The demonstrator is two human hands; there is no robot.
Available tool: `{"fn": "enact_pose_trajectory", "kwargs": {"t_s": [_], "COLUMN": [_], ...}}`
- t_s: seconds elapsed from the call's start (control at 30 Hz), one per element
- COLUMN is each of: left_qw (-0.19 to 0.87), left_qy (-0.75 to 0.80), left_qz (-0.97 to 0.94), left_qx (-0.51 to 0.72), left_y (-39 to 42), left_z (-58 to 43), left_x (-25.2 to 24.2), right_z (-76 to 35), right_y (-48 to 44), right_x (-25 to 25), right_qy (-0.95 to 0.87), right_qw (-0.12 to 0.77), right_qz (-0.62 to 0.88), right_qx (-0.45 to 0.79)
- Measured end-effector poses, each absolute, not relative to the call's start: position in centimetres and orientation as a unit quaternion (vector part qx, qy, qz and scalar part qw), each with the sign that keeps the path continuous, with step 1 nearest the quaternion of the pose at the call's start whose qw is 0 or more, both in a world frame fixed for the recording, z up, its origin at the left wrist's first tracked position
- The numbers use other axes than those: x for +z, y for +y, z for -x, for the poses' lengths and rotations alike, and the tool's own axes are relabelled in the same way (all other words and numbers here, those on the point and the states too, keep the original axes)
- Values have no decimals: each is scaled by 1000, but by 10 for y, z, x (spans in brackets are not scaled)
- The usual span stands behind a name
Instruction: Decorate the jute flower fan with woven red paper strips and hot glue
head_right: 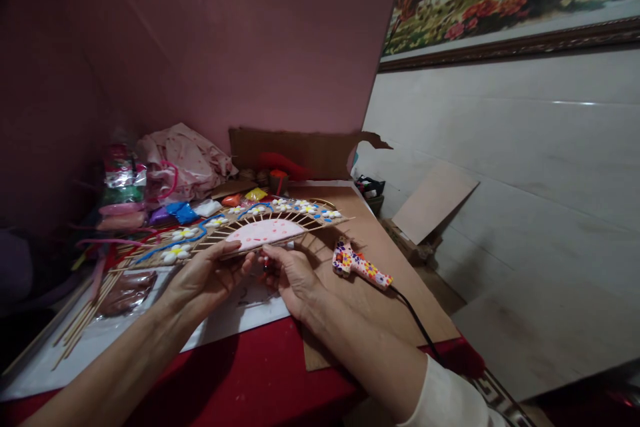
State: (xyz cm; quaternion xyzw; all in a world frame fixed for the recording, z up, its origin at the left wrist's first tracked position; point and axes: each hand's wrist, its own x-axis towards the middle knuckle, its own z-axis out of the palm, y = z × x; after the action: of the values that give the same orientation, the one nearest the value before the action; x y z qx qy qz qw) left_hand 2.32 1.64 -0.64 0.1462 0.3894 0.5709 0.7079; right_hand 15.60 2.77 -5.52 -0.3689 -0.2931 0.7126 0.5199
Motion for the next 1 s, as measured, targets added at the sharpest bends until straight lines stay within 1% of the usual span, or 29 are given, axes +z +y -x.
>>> {"fn": "enact_pose_trajectory", "kwargs": {"t_s": [0.2, 0.43, 0.67, 0.77, 1.0], "left_qw": [708, 708, 709, 711, 711], "left_qy": [392, 395, 391, 390, 389], "left_qz": [-144, -139, -136, -137, -138], "left_qx": [570, 569, 571, 569, 570], "left_y": [17, 16, 16, 17, 17], "left_z": [-24, -27, -28, -27, -27], "left_x": [-8, -10, -11, -12, -14], "right_z": [-156, -156, -183, -180, -153], "right_y": [25, 4, -42, -34, 13], "right_x": [-47, -18, 14, 9, -32], "right_qy": [-294, -354, -361, -351, -321], "right_qw": [506, 548, 558, 565, 573], "right_qz": [397, 399, 383, 381, 387], "right_qx": [707, 644, 641, 642, 647]}}
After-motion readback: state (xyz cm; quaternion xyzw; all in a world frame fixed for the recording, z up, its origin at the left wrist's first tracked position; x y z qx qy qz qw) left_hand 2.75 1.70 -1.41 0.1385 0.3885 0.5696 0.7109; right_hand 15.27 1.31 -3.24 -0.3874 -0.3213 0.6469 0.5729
